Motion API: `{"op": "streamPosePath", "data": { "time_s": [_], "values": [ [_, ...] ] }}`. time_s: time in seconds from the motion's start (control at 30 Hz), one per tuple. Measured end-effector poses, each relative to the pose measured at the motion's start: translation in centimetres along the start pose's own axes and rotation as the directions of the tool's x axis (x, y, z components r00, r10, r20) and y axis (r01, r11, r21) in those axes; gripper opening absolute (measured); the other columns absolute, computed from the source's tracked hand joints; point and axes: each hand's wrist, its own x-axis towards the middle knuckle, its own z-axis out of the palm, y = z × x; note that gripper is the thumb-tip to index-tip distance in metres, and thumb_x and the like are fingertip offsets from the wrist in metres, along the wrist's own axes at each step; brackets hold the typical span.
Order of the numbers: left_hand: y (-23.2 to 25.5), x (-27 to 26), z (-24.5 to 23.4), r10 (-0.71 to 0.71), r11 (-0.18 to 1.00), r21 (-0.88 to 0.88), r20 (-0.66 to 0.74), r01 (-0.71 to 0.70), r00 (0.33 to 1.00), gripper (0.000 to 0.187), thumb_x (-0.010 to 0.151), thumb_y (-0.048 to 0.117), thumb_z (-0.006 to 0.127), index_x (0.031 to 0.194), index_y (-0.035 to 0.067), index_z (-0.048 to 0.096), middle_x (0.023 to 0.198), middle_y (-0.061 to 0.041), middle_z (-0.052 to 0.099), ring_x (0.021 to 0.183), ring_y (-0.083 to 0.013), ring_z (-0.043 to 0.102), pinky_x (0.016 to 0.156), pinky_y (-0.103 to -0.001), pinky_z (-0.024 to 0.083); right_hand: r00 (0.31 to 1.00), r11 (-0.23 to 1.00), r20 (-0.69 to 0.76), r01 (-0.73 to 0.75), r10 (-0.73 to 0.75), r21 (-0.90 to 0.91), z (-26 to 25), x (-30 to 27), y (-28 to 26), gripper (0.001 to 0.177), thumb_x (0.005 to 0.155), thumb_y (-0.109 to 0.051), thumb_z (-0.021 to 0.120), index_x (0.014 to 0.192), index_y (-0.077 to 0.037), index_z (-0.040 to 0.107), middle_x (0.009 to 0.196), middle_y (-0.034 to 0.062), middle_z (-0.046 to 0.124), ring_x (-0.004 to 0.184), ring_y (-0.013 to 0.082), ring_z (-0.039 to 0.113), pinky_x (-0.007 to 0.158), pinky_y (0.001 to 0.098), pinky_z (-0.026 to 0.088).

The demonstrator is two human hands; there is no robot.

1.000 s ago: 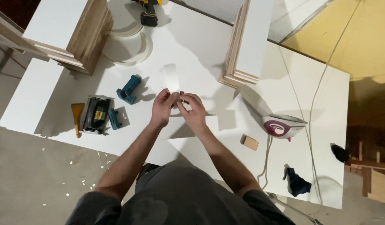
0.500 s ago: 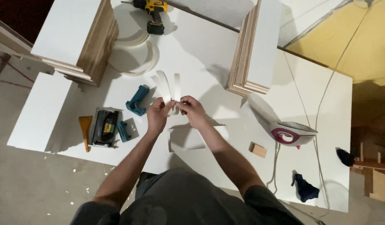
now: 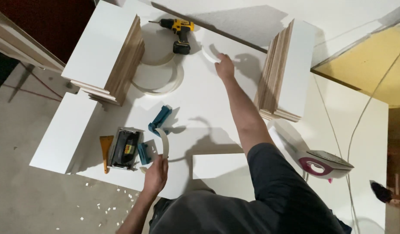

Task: Applying and finishing edge banding on a wooden board using an iron, trimmer, and sander

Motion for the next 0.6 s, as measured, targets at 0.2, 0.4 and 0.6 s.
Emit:
{"op": "streamPosePath", "data": {
  "time_s": [0.2,0.4,0.6],
  "values": [
    [0.3,2.5,1.9,-0.004,0.99,0.139,0.147,-0.017,0.989,0.029,0.106,0.038,0.047,0.13,0.023,0.054,0.104,-0.011,0.071,0.095,-0.038,0.073,0.08,-0.051,0.06,0.998,0.929,0.02,0.043,-0.054,0.367,1.0,-11.5,-3.9,0.029,0.093,-0.019,0.071,0.121,-0.008,0.071,0.104,0.0146,0.072,0.096,0.031,0.071,0.092,0.0434,0.056],
    [3.1,9.4,5.8,0.487,0.815,0.307,0.096,-0.492,0.868,0.026,0.093,0.021,0.056,0.116,0.012,0.063,0.101,-0.01,0.063,0.079,-0.0352,0.074,0.063,-0.044,0.06,0.924,0.889,0.314,-0.32,0.216,0.328,-8.0,-34.7,-5.0,0.023,0.1,-0.04,0.064,0.101,-0.019,0.073,0.069,0.0002,0.07,0.063,0.0171,0.071,0.062,0.0339,0.058],
    [9.3,17.1,13.1,0.358,0.759,0.311,0.534,-0.572,0.766,0.037,0.107,0.015,0.04,0.14,0.007,0.055,0.137,-0.016,0.051,0.114,-0.0354,0.066,0.091,-0.046,0.056,0.889,0.894,-0.12,-0.426,0.442,0.136,-13.2,-47.2,3.9,0.014,0.095,-0.028,0.073,0.099,-0.015,0.07,0.086,0.0071,0.065,0.081,0.0272,0.069,0.065,0.0391,0.057]
  ]
}}
